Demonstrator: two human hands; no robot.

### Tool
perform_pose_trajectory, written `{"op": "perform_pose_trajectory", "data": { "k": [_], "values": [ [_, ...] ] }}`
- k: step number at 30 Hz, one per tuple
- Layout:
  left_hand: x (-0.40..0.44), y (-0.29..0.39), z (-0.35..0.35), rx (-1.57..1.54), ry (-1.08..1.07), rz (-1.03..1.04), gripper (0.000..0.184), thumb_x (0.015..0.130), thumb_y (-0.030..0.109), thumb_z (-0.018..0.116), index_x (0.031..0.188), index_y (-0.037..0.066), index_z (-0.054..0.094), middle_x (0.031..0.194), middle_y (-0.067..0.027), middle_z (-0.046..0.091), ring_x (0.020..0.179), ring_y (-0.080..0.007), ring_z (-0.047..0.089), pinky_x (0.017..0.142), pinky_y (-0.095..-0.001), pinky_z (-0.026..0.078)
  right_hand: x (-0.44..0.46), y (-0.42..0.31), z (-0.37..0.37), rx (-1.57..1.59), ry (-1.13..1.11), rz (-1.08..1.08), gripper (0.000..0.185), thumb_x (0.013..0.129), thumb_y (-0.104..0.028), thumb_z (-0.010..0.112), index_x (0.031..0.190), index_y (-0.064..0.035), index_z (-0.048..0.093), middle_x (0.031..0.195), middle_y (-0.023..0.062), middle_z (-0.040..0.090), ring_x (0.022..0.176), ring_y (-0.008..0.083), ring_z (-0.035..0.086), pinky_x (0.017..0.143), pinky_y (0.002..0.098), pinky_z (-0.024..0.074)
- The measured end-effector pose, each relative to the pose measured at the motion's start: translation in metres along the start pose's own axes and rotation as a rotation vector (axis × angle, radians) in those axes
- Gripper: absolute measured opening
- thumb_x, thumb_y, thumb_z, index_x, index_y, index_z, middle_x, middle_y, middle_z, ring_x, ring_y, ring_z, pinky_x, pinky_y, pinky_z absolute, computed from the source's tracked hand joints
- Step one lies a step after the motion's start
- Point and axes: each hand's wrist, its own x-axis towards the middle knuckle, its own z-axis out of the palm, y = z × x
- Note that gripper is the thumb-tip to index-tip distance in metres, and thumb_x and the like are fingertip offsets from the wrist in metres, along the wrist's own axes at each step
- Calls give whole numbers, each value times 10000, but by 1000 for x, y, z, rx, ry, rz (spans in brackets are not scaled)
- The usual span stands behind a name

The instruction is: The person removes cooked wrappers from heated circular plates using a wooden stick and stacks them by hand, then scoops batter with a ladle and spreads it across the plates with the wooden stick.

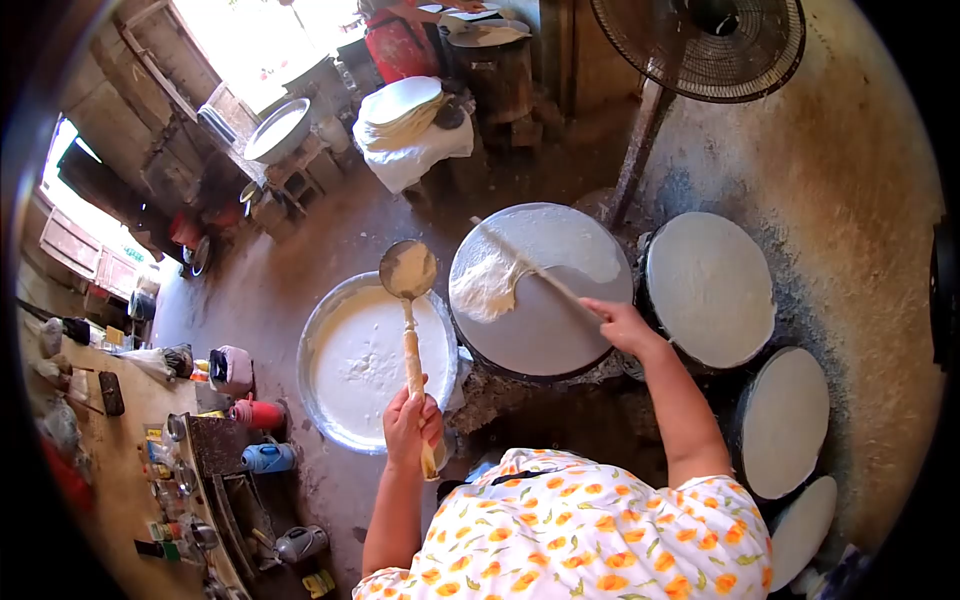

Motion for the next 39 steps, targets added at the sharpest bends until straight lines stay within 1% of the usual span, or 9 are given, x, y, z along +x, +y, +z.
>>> {"op": "perform_pose_trajectory", "data": {
  "k": [4,11,17,19,23,29,32,36,39],
  "values": [
    [-11,0,1,-32,33,2,297,945,128,429,1224,30,461,665,-22,439,418,-83,387,345,-236,355,-26,-36,-21,-86,-392,214,655,677,96,413,1256,-161,578,867,-12,623,682,79,476,633,213,410],
    [-21,-10,7,13,38,18,281,949,132,428,1207,32,472,676,-28,444,430,-89,395,348,-240,350,-18,24,-9,65,-32,-68,610,699,140,422,1211,-134,607,943,45,658,767,117,540,734,220,425],
    [-39,-6,12,43,98,-7,270,947,114,417,1196,29,476,672,-28,442,431,-94,397,344,-242,348,-62,-17,-48,-115,-458,161,642,670,117,431,1240,-135,582,916,26,646,806,117,539,778,218,416],
    [-43,-5,9,66,100,-3,284,948,128,420,1206,15,463,668,-22,432,426,-84,393,342,-232,353,-80,-1,-63,-83,-376,376,649,665,127,429,1237,-138,584,968,45,666,865,108,570,805,215,416],
    [-36,-8,9,56,87,-39,273,950,115,411,1196,13,472,664,-25,428,423,-87,384,343,-237,346,-59,10,-12,77,10,97,603,689,142,421,1246,-44,557,1205,101,610,1070,125,565,911,228,406],
    [-30,7,-11,56,-35,-86,269,953,128,418,1193,24,481,662,-19,432,422,-77,379,345,-223,336,-153,-14,-35,-68,-263,373,531,709,73,465,1205,-56,600,941,-6,663,746,51,542,669,218,436],
    [-24,13,-33,95,-94,-104,271,952,123,418,1197,33,490,661,-17,437,416,-77,373,343,-225,333,-196,16,-1,229,30,263,515,711,54,488,1196,-69,609,923,-11,659,722,53,545,655,232,451],
    [-18,19,-59,39,-188,-126,269,954,121,420,1196,36,501,657,-13,436,410,-75,371,338,-227,330,-174,-29,119,56,282,30,483,740,0,534,1202,-124,606,996,113,683,834,132,621,750,258,481],
    [-16,29,-79,28,-218,-124,267,955,124,420,1194,36,502,652,-11,432,405,-74,370,333,-226,324,-164,-33,179,-368,392,-57,557,771,-36,562,1242,-334,558,734,123,553,656,313,598,640,392,511]
  ]
}}
